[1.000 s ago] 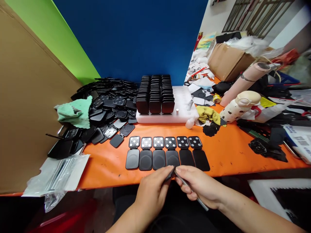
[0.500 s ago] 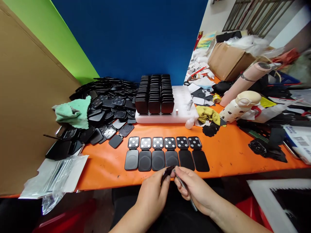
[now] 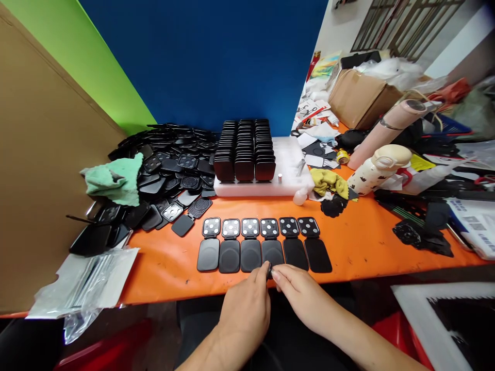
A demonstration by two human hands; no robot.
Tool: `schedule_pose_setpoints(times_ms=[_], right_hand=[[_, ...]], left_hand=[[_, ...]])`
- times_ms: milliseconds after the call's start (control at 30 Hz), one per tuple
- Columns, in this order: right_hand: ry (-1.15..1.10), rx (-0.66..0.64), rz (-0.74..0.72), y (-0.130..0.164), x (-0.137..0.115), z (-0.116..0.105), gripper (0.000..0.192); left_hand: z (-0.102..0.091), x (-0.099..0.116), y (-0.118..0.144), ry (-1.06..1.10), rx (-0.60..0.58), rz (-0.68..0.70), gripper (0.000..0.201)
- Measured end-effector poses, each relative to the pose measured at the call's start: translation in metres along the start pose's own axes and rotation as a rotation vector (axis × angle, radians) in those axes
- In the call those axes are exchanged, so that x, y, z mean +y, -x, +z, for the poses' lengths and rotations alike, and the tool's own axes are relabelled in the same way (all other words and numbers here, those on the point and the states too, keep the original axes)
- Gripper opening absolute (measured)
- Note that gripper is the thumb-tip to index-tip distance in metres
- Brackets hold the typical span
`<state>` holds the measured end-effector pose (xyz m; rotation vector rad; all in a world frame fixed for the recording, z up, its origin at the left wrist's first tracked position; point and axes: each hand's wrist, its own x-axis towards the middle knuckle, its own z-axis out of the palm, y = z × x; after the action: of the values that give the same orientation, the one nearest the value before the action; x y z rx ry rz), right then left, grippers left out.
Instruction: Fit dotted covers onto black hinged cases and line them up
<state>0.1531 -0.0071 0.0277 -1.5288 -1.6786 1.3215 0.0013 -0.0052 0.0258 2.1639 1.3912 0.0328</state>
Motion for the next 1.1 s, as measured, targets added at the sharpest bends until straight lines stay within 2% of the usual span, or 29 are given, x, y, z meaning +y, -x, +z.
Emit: schedule_pose_setpoints(times_ms=[167,333,400,467,600,667,767,833,900,1033,1100], right_hand=[[-0.025,-0.07,0.047,0.001,0.002,-0.002,0.025],[-0.219,-0.011,0.123,-0.002,0.009,0.006,0.037],[-0.313,0.008,0.126,-0.003,0.01,0.008,0.04],[-0.457,-0.002,0.169,-0.003,0.009,0.008,0.04],[-0.814,-0.065,0.279,-0.002,0.004,0.002,0.04],[-0.874,-0.128,0.31,0.0,0.001,-0.001,0.038],[-0.886,-0.198,0.333,0.002,-0.001,-0.002,0.032],[-0.841,-0.182,0.309,0.002,-0.002,-0.002,0.031],[-0.687,-0.136,0.238,0.001,-0.003,-0.004,0.032],[-0.163,-0.002,0.001,-0.002,-0.009,-0.01,0.029],[0.073,0.014,-0.045,-0.004,-0.012,-0.011,0.027]], left_hand=[[0.008,0.001,0.002,-0.08,-0.032,0.043,0.052],[0.011,0.0,0.003,0.002,-0.011,0.06,0.051],[0.01,-0.001,0.001,0.132,0.041,0.06,0.047],[0.008,-0.002,-0.004,0.352,0.093,0.046,0.039],[0.003,-0.005,-0.018,0.854,0.236,-0.114,0.019],[0.002,-0.007,-0.022,0.96,0.299,-0.179,0.022],[0.001,-0.008,-0.023,0.959,0.302,-0.157,0.023],[0.0,-0.009,-0.021,0.917,0.29,-0.123,0.022],[-0.002,-0.01,-0.019,0.827,0.283,-0.083,0.022],[-0.003,-0.009,-0.017,0.421,0.231,0.031,0.032],[-0.001,-0.007,-0.015,0.203,0.212,0.067,0.04]])
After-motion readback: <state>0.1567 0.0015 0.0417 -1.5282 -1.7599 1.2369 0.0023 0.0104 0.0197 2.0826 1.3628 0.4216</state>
